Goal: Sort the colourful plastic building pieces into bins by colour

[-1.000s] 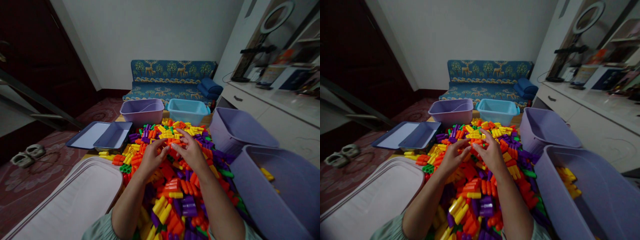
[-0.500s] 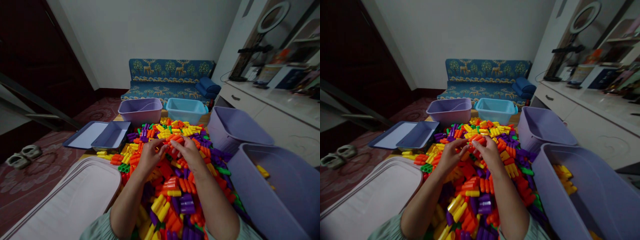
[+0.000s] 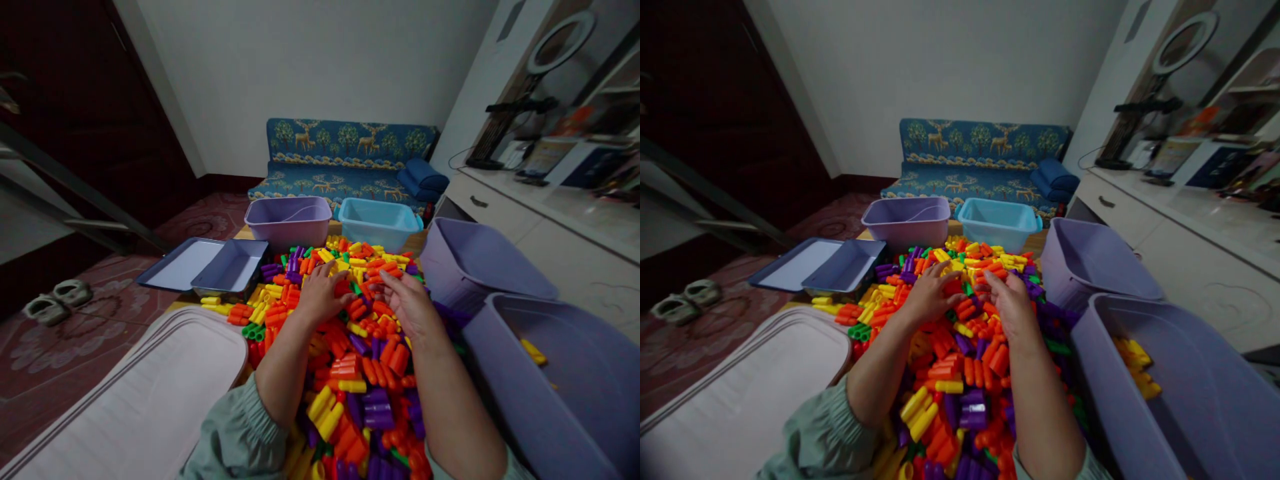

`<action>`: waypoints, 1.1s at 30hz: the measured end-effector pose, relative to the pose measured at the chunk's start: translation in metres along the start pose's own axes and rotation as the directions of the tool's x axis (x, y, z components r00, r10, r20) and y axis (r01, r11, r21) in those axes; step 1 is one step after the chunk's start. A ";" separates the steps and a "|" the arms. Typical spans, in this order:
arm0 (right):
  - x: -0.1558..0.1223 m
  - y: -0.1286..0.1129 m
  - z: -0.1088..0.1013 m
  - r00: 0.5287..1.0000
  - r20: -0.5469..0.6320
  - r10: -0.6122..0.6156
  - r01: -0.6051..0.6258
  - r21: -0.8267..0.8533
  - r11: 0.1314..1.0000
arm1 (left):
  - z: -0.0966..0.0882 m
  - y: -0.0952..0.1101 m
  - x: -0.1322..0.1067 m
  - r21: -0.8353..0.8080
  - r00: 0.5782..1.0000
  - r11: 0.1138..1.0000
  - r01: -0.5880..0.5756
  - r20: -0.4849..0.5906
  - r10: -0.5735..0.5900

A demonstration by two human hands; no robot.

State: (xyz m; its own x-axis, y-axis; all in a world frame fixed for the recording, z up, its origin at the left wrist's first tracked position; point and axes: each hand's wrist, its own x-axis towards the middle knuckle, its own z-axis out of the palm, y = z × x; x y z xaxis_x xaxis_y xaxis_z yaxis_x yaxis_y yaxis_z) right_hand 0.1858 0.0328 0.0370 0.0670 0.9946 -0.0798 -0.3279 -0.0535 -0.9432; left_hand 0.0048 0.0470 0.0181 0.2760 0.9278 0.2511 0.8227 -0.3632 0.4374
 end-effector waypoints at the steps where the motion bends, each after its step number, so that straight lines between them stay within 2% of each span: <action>1: 0.002 -0.005 -0.004 0.999 -0.045 -0.017 0.019 0.058 0.998 | 0.002 -0.002 -0.001 -0.003 1.000 1.000 -0.007 0.007 0.007; 5: 0.018 -0.037 -0.025 0.965 -0.249 -0.086 0.160 0.297 0.941 | 0.000 -0.008 -0.005 -0.021 1.000 0.999 -0.025 0.019 0.025; 9: 0.041 -0.069 -0.041 0.872 -0.487 -0.045 0.314 0.485 0.816 | -0.001 -0.008 -0.006 -0.017 0.999 0.999 -0.032 0.014 0.032; 12: 0.056 -0.079 -0.049 0.811 -0.585 0.006 0.378 0.532 0.758 | 0.000 -0.009 -0.006 -0.017 0.999 0.999 -0.036 0.014 0.036; 18: 0.072 -0.075 -0.056 0.804 -0.595 -0.017 0.406 0.527 0.747 | 0.001 -0.010 -0.006 -0.009 0.999 1.000 -0.029 0.019 0.029; 23: 0.066 -0.078 -0.047 0.795 -0.603 0.062 0.436 0.640 0.633 | 0.000 -0.009 -0.006 0.014 0.999 1.000 -0.026 0.026 0.025; 25: 0.061 -0.080 -0.042 0.791 -0.605 0.087 0.436 0.659 0.613 | 0.000 -0.009 -0.006 0.017 0.999 1.000 -0.023 0.026 0.023; 30: 0.052 -0.084 -0.038 0.789 -0.603 0.119 0.404 0.655 0.638 | 0.000 -0.008 -0.008 0.017 1.000 1.000 -0.023 0.016 0.023; 33: 0.051 -0.081 -0.041 0.801 -0.589 0.101 0.362 0.613 0.702 | 0.000 -0.008 -0.008 0.007 1.000 1.000 -0.029 0.011 0.029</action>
State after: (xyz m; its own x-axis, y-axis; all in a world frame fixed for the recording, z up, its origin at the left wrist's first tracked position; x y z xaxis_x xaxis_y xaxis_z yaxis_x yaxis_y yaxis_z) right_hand 0.2544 0.0842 0.0962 0.5761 0.7390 -0.3493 -0.7835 0.3776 -0.4935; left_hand -0.0038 0.0426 0.0126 0.3054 0.9175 0.2547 0.8176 -0.3898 0.4237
